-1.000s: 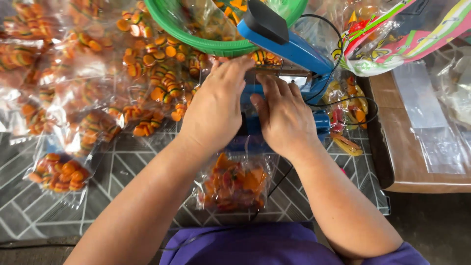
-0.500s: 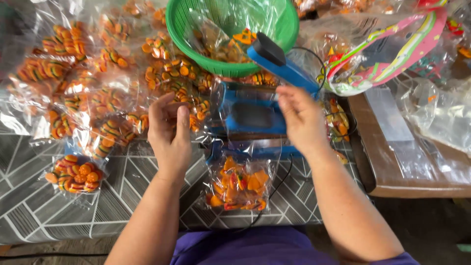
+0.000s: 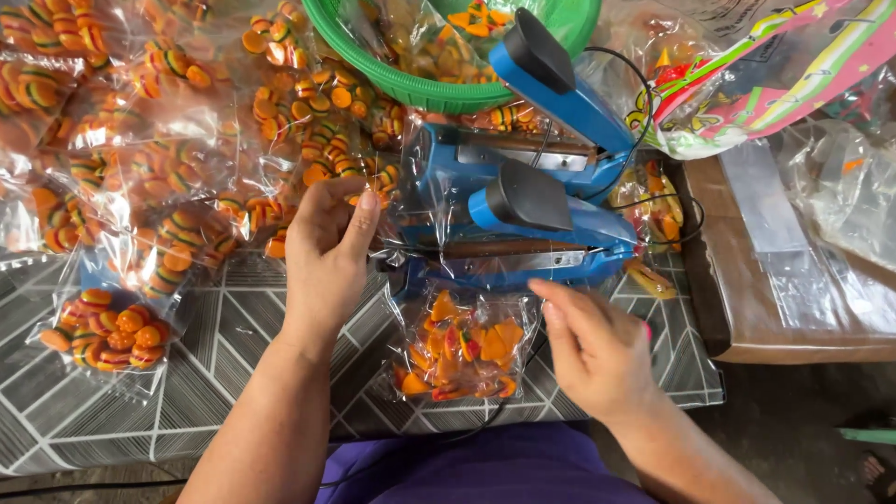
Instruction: The person is using a manual heat sealer to close small plastic bags filled with orange candies.
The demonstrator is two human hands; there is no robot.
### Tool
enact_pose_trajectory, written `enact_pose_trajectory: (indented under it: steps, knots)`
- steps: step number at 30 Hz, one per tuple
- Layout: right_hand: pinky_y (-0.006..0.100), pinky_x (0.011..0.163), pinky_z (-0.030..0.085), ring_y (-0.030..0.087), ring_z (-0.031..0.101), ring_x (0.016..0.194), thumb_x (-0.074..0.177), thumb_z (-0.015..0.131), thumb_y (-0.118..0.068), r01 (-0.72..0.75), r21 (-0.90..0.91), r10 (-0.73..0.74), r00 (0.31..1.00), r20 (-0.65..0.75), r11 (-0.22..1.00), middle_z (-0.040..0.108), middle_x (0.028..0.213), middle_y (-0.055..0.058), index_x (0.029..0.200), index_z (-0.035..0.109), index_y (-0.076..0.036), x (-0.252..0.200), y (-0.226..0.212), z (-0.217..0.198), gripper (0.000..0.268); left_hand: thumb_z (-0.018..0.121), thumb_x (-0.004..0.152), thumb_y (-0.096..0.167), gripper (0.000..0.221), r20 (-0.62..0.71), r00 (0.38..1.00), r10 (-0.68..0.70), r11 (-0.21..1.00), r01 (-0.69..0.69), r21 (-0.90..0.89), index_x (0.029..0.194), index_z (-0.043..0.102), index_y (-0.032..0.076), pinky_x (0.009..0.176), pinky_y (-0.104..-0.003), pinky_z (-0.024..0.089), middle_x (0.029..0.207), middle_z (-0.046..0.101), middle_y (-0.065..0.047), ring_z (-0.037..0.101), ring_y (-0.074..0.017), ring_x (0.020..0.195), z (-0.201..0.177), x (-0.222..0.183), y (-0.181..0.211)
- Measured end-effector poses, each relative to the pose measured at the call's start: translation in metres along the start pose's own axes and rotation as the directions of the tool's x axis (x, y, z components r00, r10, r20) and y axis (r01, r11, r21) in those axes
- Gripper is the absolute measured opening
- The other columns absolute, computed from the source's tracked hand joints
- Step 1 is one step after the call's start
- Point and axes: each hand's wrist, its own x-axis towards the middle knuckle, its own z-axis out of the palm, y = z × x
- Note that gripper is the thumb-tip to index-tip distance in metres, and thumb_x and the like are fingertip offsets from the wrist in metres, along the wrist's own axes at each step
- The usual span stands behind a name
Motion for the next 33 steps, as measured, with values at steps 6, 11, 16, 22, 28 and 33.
enact_pose_trajectory:
  steps: [6,11,16,22,28,33]
  knots:
    - [0.03,0.032,0.04,0.01,0.044,0.032,0.105,0.049,-0.017,-0.192,-0.342,0.316,0.881,0.353,0.92,0.047,0.044,-0.007,0.157,0.043,-0.014,0.014,-0.012,0.02,0.052,0.062,0.103,0.038,0.032,0.044,0.996,-0.074,0.996,0.072,0.045,0.084,0.058,0.012,0.06,-0.025,0.038,0.071,0.049,0.005,0.043,-0.0078,0.066,0.001,0.002,-0.003]
    - [0.041,0.033,0.053,0.021,0.056,0.032,0.098,0.044,-0.012,-0.191,-0.385,0.414,0.631,0.656,0.903,0.059,0.044,-0.001,0.164,0.024,-0.013,0.046,-0.029,0.033,0.069,0.061,0.105,0.038,0.044,0.0,1.0,-0.011,0.986,0.011,0.168,0.07,0.047,0.014,0.06,-0.027,0.037,0.064,0.041,0.006,0.036,-0.0074,0.064,0.002,0.001,-0.004]
    - [0.032,0.034,0.047,0.017,0.05,0.033,0.101,0.044,-0.014,-0.261,-0.496,0.555,0.497,0.666,0.828,0.057,0.047,-0.002,0.167,0.007,-0.016,0.048,-0.028,0.027,0.076,0.061,0.104,0.036,0.036,-0.011,0.999,-0.035,0.982,0.037,0.185,0.079,0.062,0.009,0.065,-0.032,0.046,0.071,0.055,0.001,0.049,-0.0112,0.069,0.002,0.001,-0.01]
    - [0.036,0.048,0.05,0.019,0.059,0.044,0.103,0.041,-0.028,-0.339,-0.71,0.786,0.303,0.538,0.617,0.063,0.053,-0.001,0.17,0.004,-0.029,0.041,-0.009,0.001,0.077,0.06,0.106,0.033,0.042,-0.002,1.0,0.016,0.994,-0.016,0.111,0.072,0.047,0.014,0.062,-0.029,0.038,0.067,0.041,0.004,0.037,-0.0089,0.066,0.003,-0.001,-0.01]
    - [0.04,0.048,0.049,0.026,0.061,0.048,0.1,0.045,-0.025,-0.333,-0.716,0.782,0.387,0.489,0.613,0.064,0.054,0.001,0.168,0.015,-0.031,0.04,-0.012,0.0,0.075,0.06,0.105,0.038,0.04,-0.007,0.999,0.037,0.99,-0.035,0.135,0.076,0.056,0.011,0.065,-0.027,0.048,0.068,0.054,0.001,0.052,-0.0103,0.068,0.001,-0.001,-0.006]
    - [0.033,0.04,0.055,0.014,0.051,0.037,0.103,0.042,-0.018,-0.311,-0.595,0.668,0.429,0.609,0.742,0.055,0.051,-0.003,0.169,0.002,-0.025,0.047,-0.018,0.004,0.077,0.064,0.105,0.032,0.041,0.014,1.0,-0.004,0.99,0.002,0.144,0.07,0.049,0.014,0.055,-0.026,0.031,0.062,0.042,0.005,0.034,-0.007,0.058,0.001,-0.011,0.004]
